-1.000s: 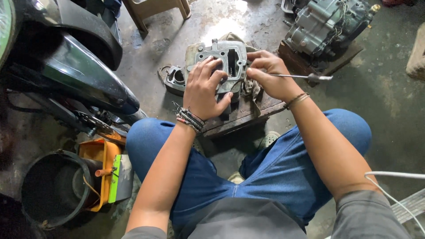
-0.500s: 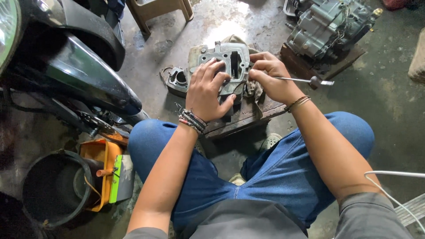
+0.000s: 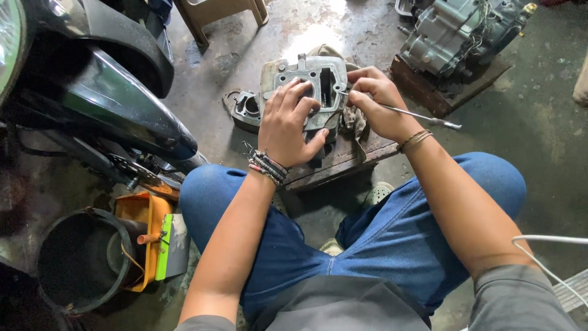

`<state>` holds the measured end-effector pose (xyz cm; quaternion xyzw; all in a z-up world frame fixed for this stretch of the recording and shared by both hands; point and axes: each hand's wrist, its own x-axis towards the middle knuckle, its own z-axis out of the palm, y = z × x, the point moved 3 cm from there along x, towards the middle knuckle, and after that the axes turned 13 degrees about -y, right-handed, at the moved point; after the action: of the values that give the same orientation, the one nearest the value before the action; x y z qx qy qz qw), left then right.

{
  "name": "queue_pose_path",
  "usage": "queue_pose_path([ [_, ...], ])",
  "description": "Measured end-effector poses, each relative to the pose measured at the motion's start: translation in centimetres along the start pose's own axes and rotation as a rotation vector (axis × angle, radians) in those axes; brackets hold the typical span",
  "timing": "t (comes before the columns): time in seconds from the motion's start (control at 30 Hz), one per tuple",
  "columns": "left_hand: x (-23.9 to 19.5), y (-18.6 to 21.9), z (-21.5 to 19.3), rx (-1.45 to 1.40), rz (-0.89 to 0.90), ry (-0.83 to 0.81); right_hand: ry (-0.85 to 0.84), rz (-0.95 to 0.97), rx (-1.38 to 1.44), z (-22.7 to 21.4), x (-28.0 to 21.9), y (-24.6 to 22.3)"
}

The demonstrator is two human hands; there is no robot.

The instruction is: The person sits on the floor and uses a T-handle tool to scrape and clean the surface of a metallic engine cylinder head. They then use a cloth to wipe the part and continue cleaning with the tool.

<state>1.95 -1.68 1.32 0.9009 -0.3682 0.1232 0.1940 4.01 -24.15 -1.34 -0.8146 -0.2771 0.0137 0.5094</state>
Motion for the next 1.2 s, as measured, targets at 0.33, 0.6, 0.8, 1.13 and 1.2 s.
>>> queue_pose_path([
  [0.33,-0.2,0.1,-0.2,0.003,-0.007,-0.012,-0.024,0.0,-0.035,0.1,-0.2,-0.5],
  [0.6,0.0,0.3,-0.3,-0.004,-0.004,-0.004,-0.004,-0.006,0.04,-0.1,-0.1,-0.8],
  [0.8,0.2,1.7,-1.8,-0.006,-0.038,0.03,-0.011,0.021,0.039,-0.5,0.2,-3.3],
  [1.13,0.2,1.6,-1.7,-0.012,-0.028,0.029,-0.073,0.024,0.085,-0.6,0.1,-3.7],
  [1.2,0.1,1.6,-1.7,-0.008,-0.03,0.024,0.013,0.052,0.04,-0.4,0.1,-3.8],
])
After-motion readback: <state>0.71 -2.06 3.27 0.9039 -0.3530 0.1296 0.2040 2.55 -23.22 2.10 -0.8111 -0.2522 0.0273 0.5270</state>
